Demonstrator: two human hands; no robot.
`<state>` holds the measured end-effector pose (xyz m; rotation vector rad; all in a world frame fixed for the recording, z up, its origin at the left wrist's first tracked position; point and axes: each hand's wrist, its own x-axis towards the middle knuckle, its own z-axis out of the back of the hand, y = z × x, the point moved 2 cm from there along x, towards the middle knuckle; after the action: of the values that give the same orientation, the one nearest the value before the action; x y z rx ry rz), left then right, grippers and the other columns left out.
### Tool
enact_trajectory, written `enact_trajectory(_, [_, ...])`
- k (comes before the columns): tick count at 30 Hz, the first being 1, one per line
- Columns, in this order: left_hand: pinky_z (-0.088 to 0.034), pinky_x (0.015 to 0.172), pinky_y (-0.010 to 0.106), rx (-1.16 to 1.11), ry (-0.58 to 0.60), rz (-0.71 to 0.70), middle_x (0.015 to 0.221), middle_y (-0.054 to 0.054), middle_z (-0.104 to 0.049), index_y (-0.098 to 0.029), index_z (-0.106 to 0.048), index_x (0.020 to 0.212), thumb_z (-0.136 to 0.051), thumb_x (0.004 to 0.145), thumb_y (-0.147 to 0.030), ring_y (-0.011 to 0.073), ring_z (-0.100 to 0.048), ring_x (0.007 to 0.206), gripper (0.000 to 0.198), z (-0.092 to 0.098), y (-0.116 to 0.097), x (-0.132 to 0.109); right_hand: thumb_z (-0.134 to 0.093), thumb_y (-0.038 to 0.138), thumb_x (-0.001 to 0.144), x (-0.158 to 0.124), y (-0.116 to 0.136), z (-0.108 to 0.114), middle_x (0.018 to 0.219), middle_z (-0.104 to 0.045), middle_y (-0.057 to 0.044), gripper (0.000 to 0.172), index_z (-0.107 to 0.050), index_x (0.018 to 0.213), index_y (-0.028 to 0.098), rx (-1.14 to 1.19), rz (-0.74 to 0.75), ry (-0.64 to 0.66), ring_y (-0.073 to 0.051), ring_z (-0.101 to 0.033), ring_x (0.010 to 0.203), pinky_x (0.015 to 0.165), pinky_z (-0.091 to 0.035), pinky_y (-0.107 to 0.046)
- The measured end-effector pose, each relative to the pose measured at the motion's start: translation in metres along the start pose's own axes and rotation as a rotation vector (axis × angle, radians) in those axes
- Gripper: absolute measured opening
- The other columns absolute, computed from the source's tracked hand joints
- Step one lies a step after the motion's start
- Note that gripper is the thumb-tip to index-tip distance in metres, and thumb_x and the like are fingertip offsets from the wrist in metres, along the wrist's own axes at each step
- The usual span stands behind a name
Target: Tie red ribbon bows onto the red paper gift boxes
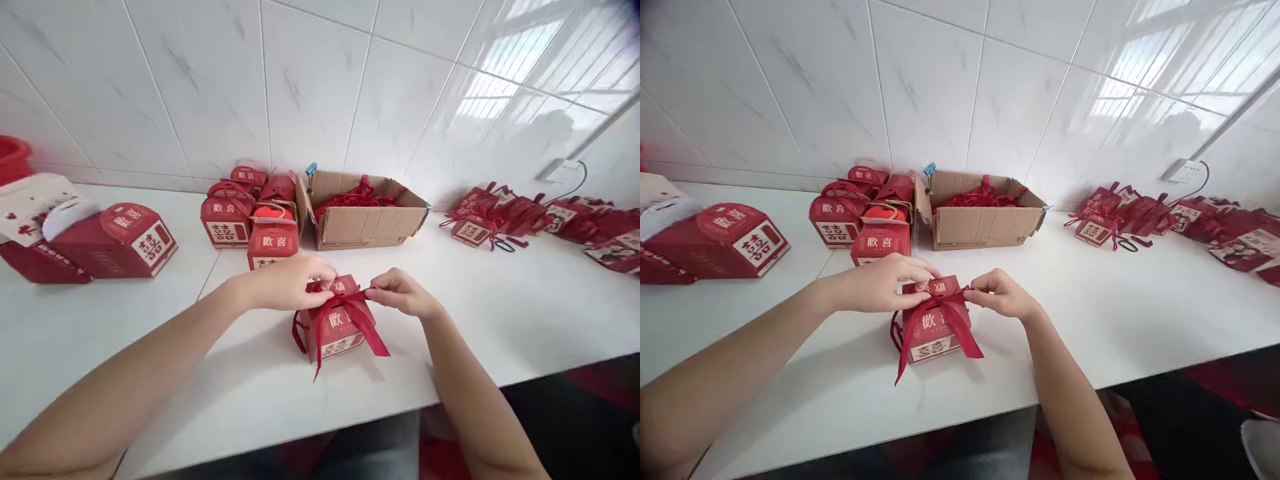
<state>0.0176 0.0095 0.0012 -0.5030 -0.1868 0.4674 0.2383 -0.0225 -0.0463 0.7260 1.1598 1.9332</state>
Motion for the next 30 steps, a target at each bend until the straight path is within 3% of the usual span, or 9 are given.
enact_trajectory(13, [-0.038,0.062,0.024,-0.029,-0.02,-0.012,0.087,0.002,-0.066,-0.017,-0.046,0.061,-0.051,0.082,-0.027,0.0125,-0.055,0.069,0.025,0.0,-0.001,0.0,-0.055,0.042,0.088,-0.004,-0.001,0.005,0.052,-0.023,0.006,0.047,-0.037,0.052,0.017,-0.038,0.004,0.043,-0.005,-0.019,0.049,0.044,-0.017,-0.023])
enact_trajectory(19, [-0.04,0.064,0.025,-0.185,-0.027,0.063,0.093,0.002,-0.064,-0.018,-0.055,0.069,-0.05,0.086,-0.043,0.0152,-0.056,0.081,0.031,0.003,0.003,0.0,-0.052,0.057,0.085,-0.005,-0.017,0.015,0.053,-0.03,0.006,0.05,-0.039,0.056,0.018,0.092,-0.005,0.045,-0.006,-0.023,0.049,0.045,-0.017,-0.024])
enact_trajectory(24, [-0.043,0.072,0.029,-0.348,-0.016,0.07,0.094,0.004,-0.063,-0.017,-0.057,0.072,-0.041,0.09,-0.035,0.0162,-0.056,0.081,0.03,0.008,0.004,-0.001,-0.025,0.065,0.091,-0.001,-0.027,0.02,0.052,-0.032,0.004,0.061,-0.042,0.057,0.018,0.24,0.033,-0.122,-0.008,-0.024,0.048,0.047,-0.02,-0.025])
enact_trajectory(27, [-0.043,0.078,0.029,-0.293,-0.026,0.05,0.093,0.002,-0.061,-0.019,-0.056,0.088,-0.05,0.082,-0.024,0.0161,-0.055,0.086,0.01,0.011,0.003,-0.004,-0.03,0.063,0.091,0.001,-0.026,0.019,0.057,-0.036,0.003,0.055,-0.049,0.066,0.018,0.312,0.045,-0.211,-0.009,-0.029,0.049,0.049,-0.024,-0.025])
enact_trajectory(30, [-0.043,0.074,0.026,-0.194,-0.021,0.011,0.091,0.0,-0.057,-0.02,-0.052,0.088,-0.058,0.075,-0.022,0.0147,-0.053,0.084,0.014,0.014,0.001,-0.007,-0.041,0.063,0.087,0.002,-0.025,0.016,0.072,-0.048,-0.001,0.048,-0.056,0.08,0.018,0.291,0.098,-0.194,-0.01,-0.039,0.055,0.054,-0.033,-0.026])
